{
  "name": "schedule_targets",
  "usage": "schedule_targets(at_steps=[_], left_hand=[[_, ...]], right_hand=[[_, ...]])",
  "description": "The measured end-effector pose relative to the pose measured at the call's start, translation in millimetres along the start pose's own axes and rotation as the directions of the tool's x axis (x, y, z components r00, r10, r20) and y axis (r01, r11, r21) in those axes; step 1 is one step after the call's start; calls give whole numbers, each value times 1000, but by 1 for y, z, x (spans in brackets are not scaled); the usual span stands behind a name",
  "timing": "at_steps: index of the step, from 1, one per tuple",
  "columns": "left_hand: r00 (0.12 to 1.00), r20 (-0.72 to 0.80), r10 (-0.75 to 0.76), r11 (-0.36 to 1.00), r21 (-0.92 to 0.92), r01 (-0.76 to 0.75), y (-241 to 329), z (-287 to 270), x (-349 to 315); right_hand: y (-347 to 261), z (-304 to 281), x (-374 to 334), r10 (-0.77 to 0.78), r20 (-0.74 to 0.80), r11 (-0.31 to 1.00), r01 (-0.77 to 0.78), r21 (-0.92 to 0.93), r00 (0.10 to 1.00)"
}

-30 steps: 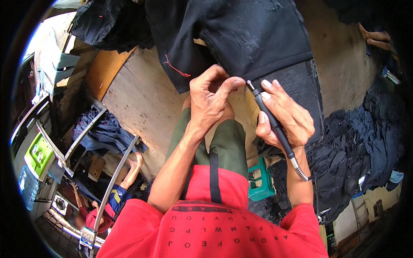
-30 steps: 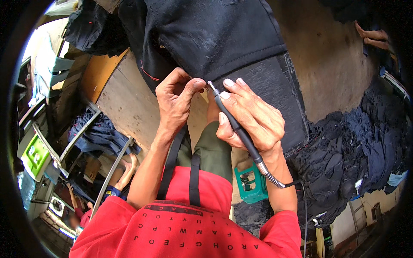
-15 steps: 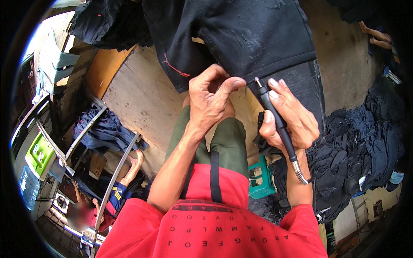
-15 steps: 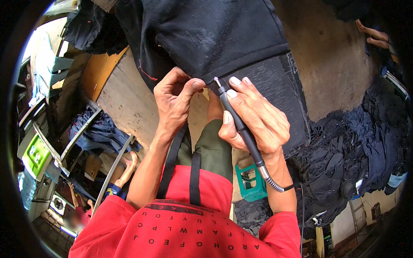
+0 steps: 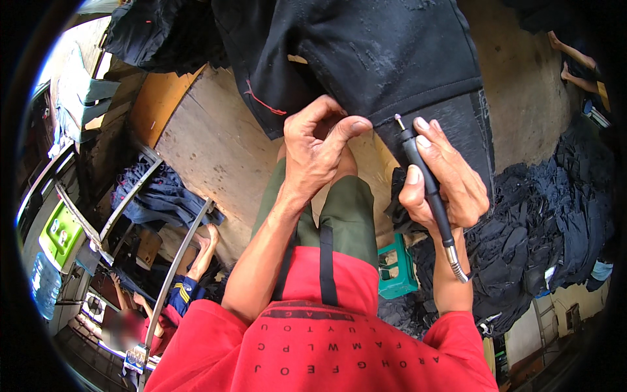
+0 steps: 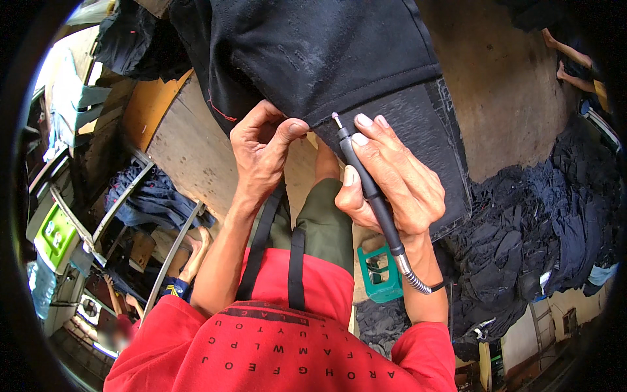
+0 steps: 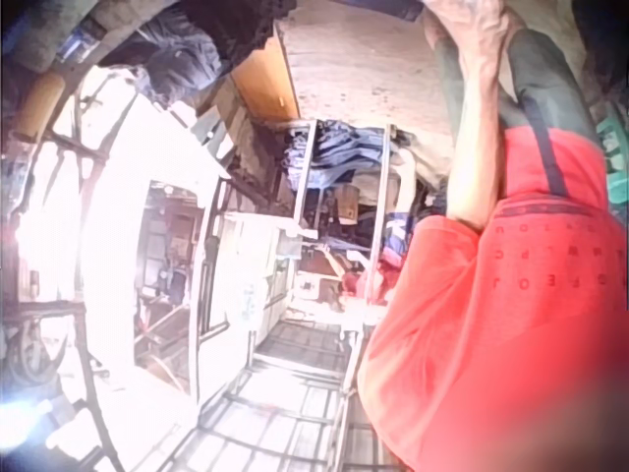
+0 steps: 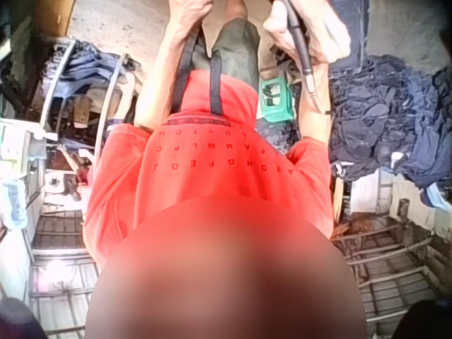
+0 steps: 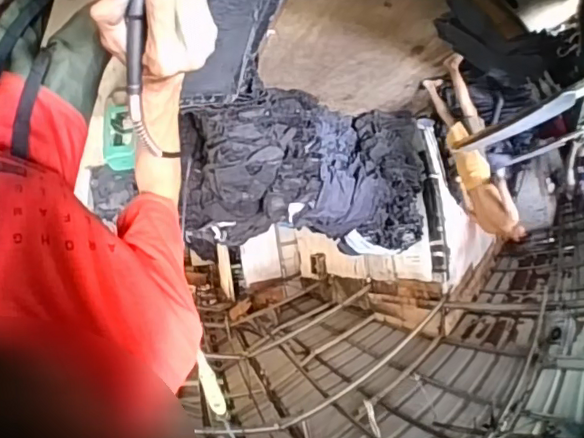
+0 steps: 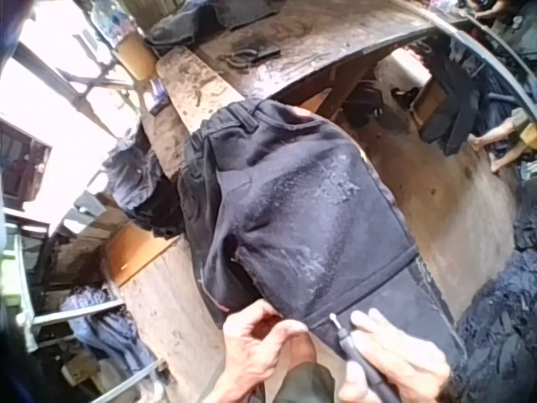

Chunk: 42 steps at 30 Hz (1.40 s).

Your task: The person uses a handheld rotary tool to abrade the surface of black pants, creating a worn or distressed appearance. They repeatedly rub the tool along seams and fabric areas, then lift and reposition the pants to continue the process.

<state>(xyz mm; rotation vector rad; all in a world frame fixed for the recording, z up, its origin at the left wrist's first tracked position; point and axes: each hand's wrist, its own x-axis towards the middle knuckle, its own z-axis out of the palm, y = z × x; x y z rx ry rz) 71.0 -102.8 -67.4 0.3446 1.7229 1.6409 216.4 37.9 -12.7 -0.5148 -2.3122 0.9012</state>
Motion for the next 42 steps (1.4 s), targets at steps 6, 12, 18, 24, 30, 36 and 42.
schedule_targets(at_steps=[6,12,18,24,30,36,42], left_hand=[[999,16,44,997,66,-45,-7,-6,3],[995,69,73,996,45,-77,-21,-18,16],[997,59,41,999,-14,-41,-31,-14,19],[999,8,41,999,-13,-41,-32,-9,15],[999,20,40,999,-6,-40,-34,-12,15],[999,19,25,1000,-18,-25,-33,-10,15],[999,24,49,999,-14,-48,-28,-9,14]], right_hand=[[-1,-3,-1,27,28,1000,-27,0,999],[7,-15,7,105,-33,993,-104,47,994],[9,-11,7,-21,82,998,16,61,996],[10,-7,7,-37,98,997,31,70,995],[8,-8,6,-12,88,999,9,34,996],[9,-9,6,-8,78,1000,7,18,997],[9,-11,3,-4,69,1000,4,-3,998]])
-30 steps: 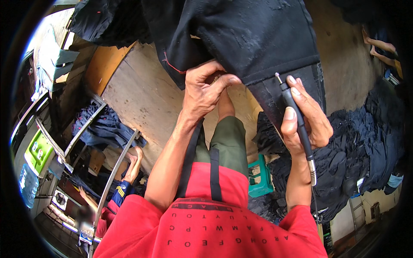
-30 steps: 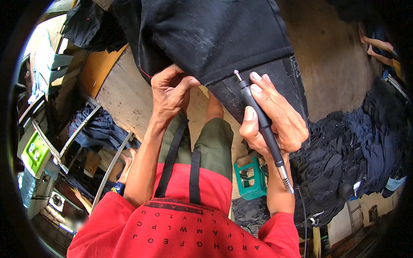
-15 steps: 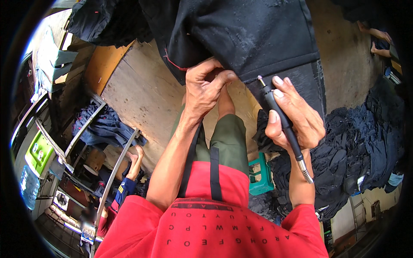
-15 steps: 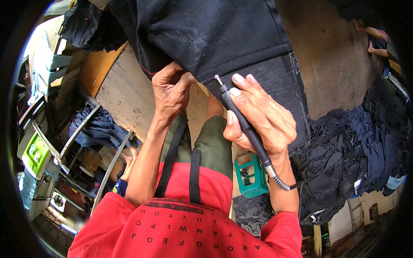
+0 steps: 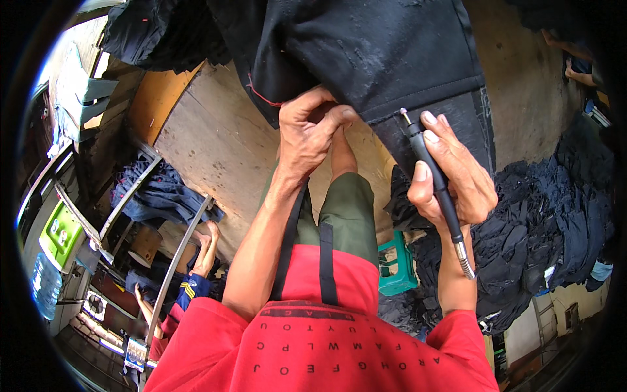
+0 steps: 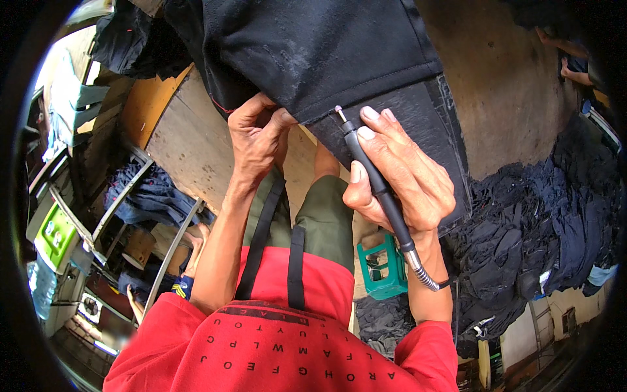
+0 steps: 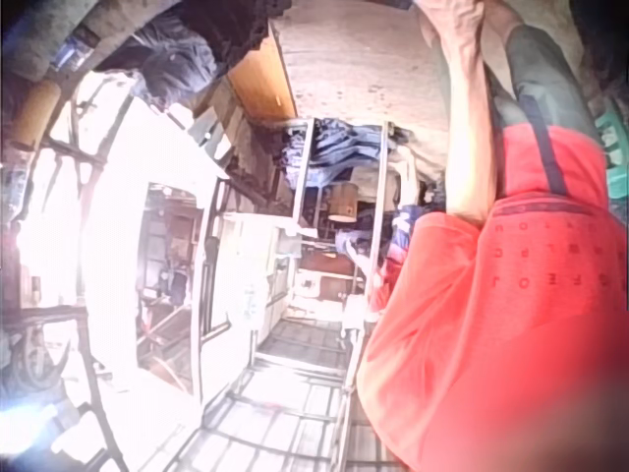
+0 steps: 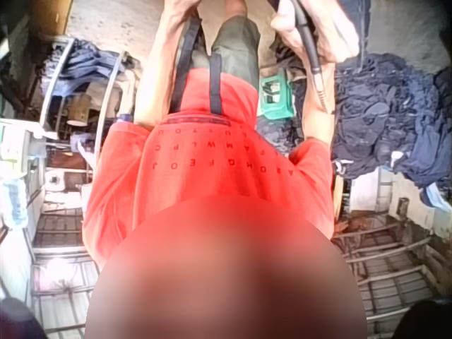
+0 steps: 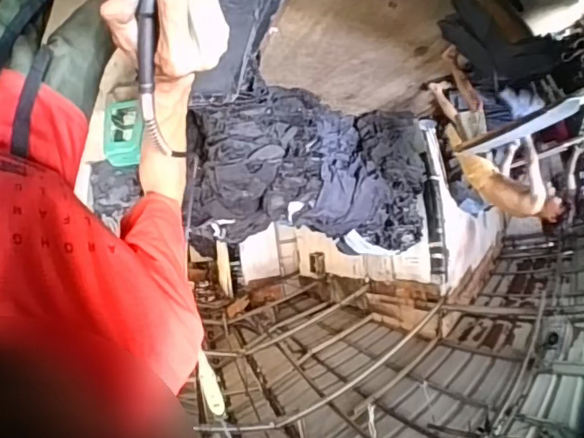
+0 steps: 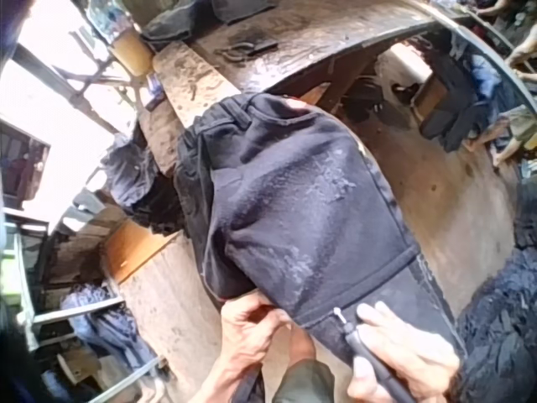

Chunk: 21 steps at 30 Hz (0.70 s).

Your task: The person uses a handheld rotary tool to abrade the surface of black pants, creating a worn or distressed appearance. They repeatedly rub the tool along seams and fabric areas, then lift and reposition the pants to continue the process.

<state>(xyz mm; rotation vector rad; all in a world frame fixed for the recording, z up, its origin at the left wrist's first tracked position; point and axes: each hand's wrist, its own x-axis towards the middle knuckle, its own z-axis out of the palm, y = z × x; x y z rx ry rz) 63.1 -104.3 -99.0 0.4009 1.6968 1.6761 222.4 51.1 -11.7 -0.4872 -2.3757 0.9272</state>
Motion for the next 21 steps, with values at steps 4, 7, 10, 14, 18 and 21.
schedule_targets(at_steps=[4,7,10,14,18,21], left_hand=[[999,7,-37,998,-54,37,2,1,0],[1000,5,-25,999,-33,25,2,1,-1],[999,10,-38,999,-30,38,2,0,-1],[1000,9,-18,999,-27,18,2,0,0],[999,14,-31,998,-55,31,2,1,0],[1000,7,-24,999,-39,25,3,1,0]], right_hand=[[0,-2,-1,9,-3,1000,-9,2,1000],[0,-6,-1,15,36,1000,-15,3,999],[0,-9,-2,26,61,1000,-26,-7,998],[1,-10,-3,33,57,999,-33,-7,998],[3,-11,-4,36,47,999,-36,-9,998],[3,-12,-5,55,57,998,-54,-14,997]])
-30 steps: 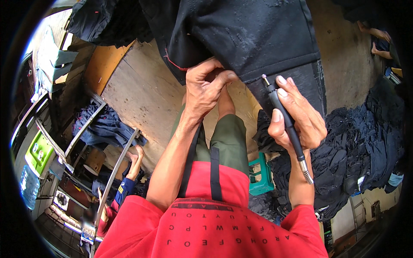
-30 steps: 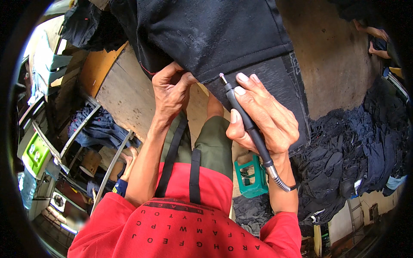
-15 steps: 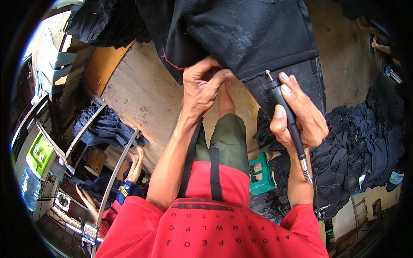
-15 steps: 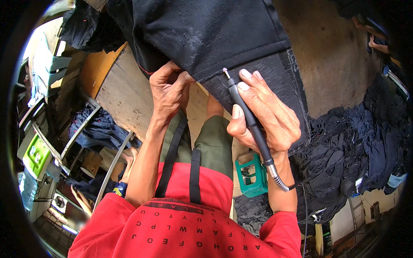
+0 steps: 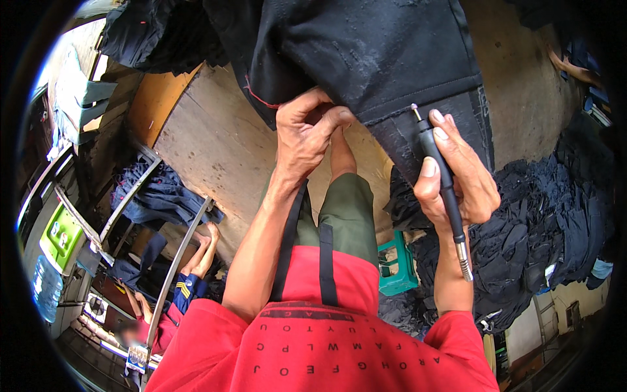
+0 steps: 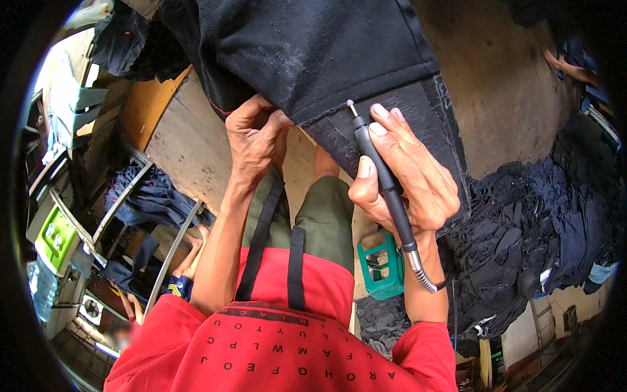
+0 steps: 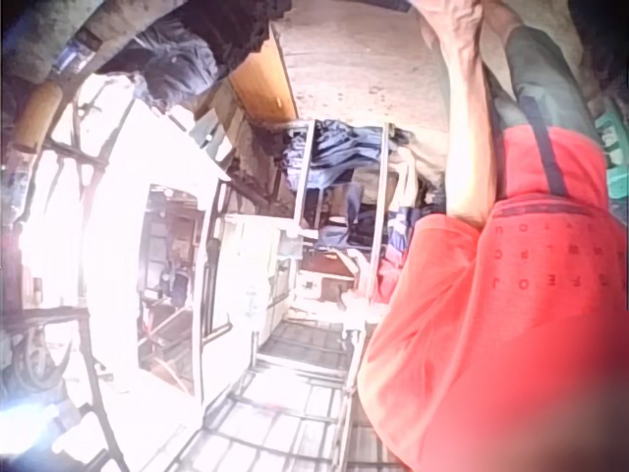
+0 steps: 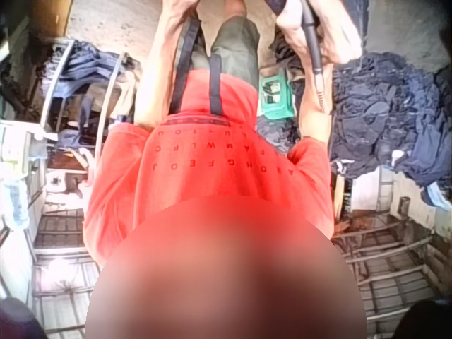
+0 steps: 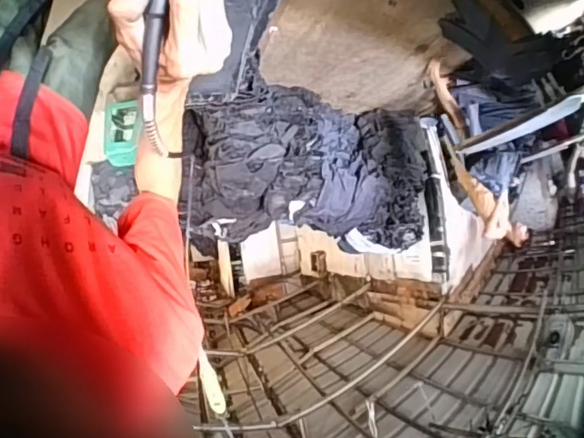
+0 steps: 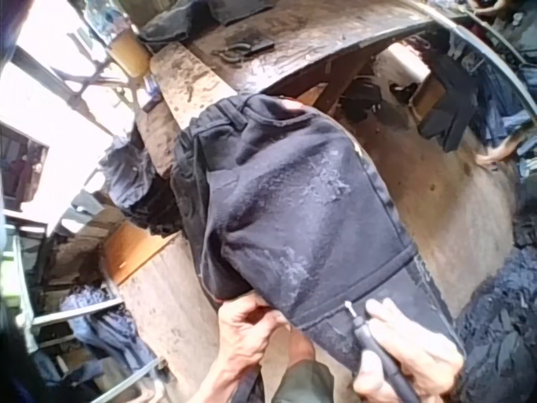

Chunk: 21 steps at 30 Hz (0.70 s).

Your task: The person uses a handheld rotary tool to abrade the surface of black pants, creating a worn or distressed appearance. They repeatedly rub the tool along seams and fabric areas, then lift and reposition the pants to continue the process.

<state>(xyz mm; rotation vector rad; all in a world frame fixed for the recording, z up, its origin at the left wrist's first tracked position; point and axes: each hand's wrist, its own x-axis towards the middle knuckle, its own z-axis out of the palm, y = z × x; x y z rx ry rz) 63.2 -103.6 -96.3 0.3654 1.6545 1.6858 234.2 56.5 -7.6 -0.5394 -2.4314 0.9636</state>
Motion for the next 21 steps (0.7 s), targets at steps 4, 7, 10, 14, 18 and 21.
schedule_targets(at_steps=[4,7,10,14,18,21], left_hand=[[1000,5,15,999,31,-16,0,-2,0],[1000,0,1,1000,27,-1,0,-2,1],[1000,-5,-13,1000,-19,13,0,-1,1],[1000,-5,0,1000,-20,0,0,0,1],[1000,3,12,1000,3,-12,1,-1,1],[1000,-1,9,1000,4,-9,0,-1,1]], right_hand=[[0,-1,-1,30,14,1000,-30,-5,999],[-1,0,-1,32,-8,999,-32,-15,999],[-2,3,-2,38,-52,999,-40,-37,998],[-3,4,-2,71,-89,995,-77,-68,993],[-3,5,0,84,-139,993,-95,-73,987],[-2,7,2,92,-176,992,-106,-71,980]])
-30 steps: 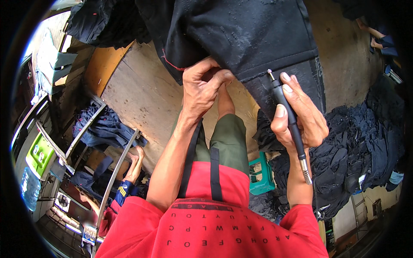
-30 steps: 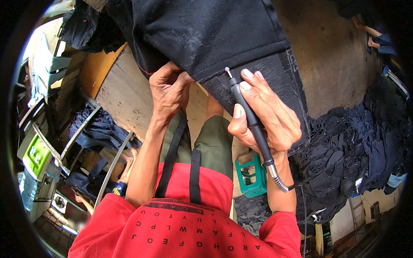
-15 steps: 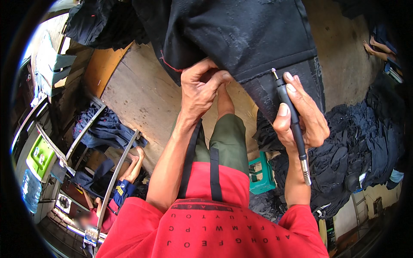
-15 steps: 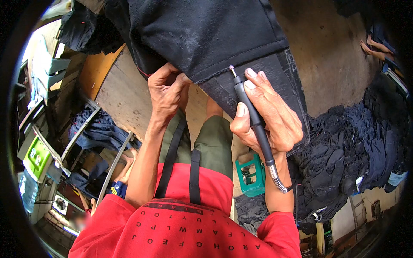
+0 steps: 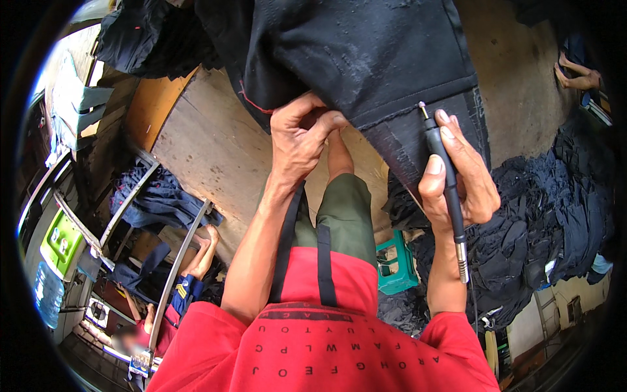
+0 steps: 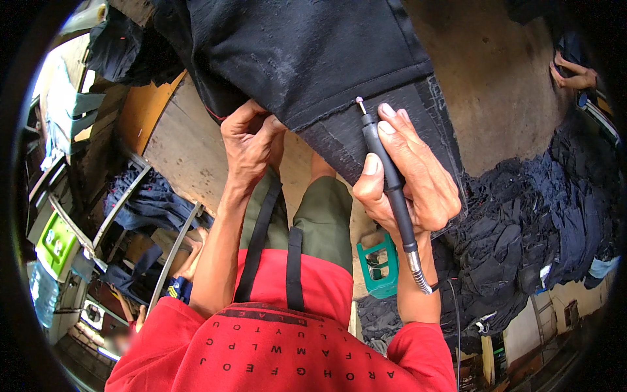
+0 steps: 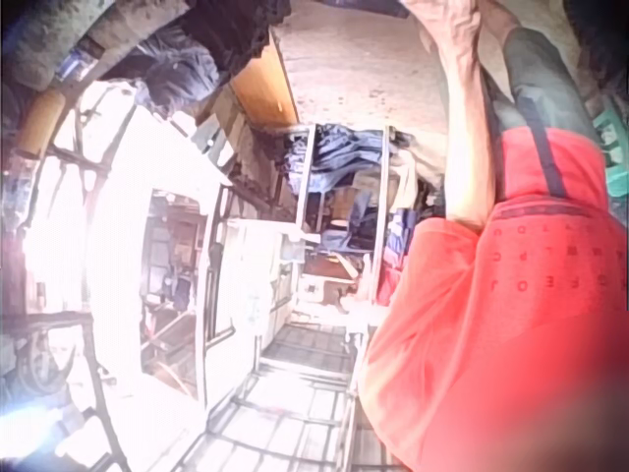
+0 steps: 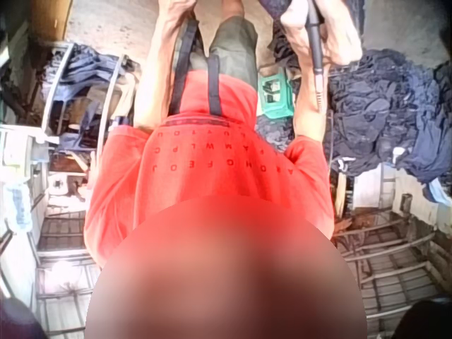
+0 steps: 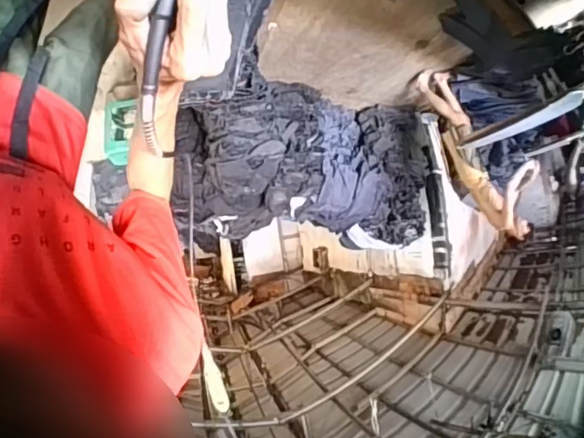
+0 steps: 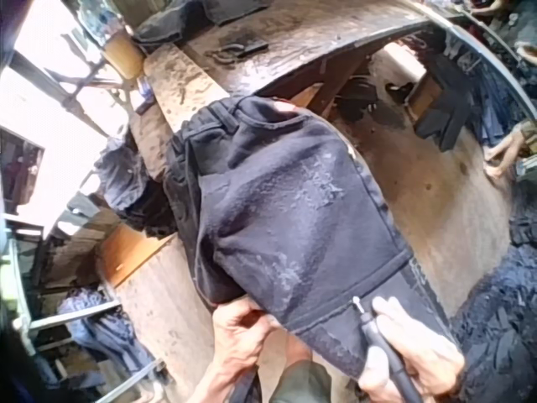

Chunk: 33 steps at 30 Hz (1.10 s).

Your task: The person uses a handheld rotary tool to abrade the surface of black pants, creating a worn or distressed appearance. They repeatedly rub the tool along seams and fabric areas, then lift and reposition the pants to continue the process.

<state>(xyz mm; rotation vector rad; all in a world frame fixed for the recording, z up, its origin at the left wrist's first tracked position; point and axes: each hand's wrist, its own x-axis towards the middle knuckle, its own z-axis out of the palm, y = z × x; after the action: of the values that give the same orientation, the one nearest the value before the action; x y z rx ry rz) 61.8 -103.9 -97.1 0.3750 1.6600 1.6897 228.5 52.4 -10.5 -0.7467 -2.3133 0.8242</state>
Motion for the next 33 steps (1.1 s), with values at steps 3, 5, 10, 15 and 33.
schedule_targets(at_steps=[3,5,10,15,33], left_hand=[[1000,-6,-2,1000,17,2,-1,0,0],[1000,-9,-7,1000,18,7,-2,-1,0],[1000,-7,8,1000,14,-8,-3,-2,1],[1000,-7,1,1000,8,-1,-3,-2,1],[1000,15,-5,1000,6,5,-5,-3,2]], right_hand=[[0,1,0,2,-16,1000,-2,3,1000],[1,1,-1,12,-25,1000,-12,3,1000],[2,2,-2,37,-54,999,-38,-34,998],[1,2,-3,55,-73,997,-58,-48,996],[3,-2,-6,119,-76,987,-126,-103,990]])
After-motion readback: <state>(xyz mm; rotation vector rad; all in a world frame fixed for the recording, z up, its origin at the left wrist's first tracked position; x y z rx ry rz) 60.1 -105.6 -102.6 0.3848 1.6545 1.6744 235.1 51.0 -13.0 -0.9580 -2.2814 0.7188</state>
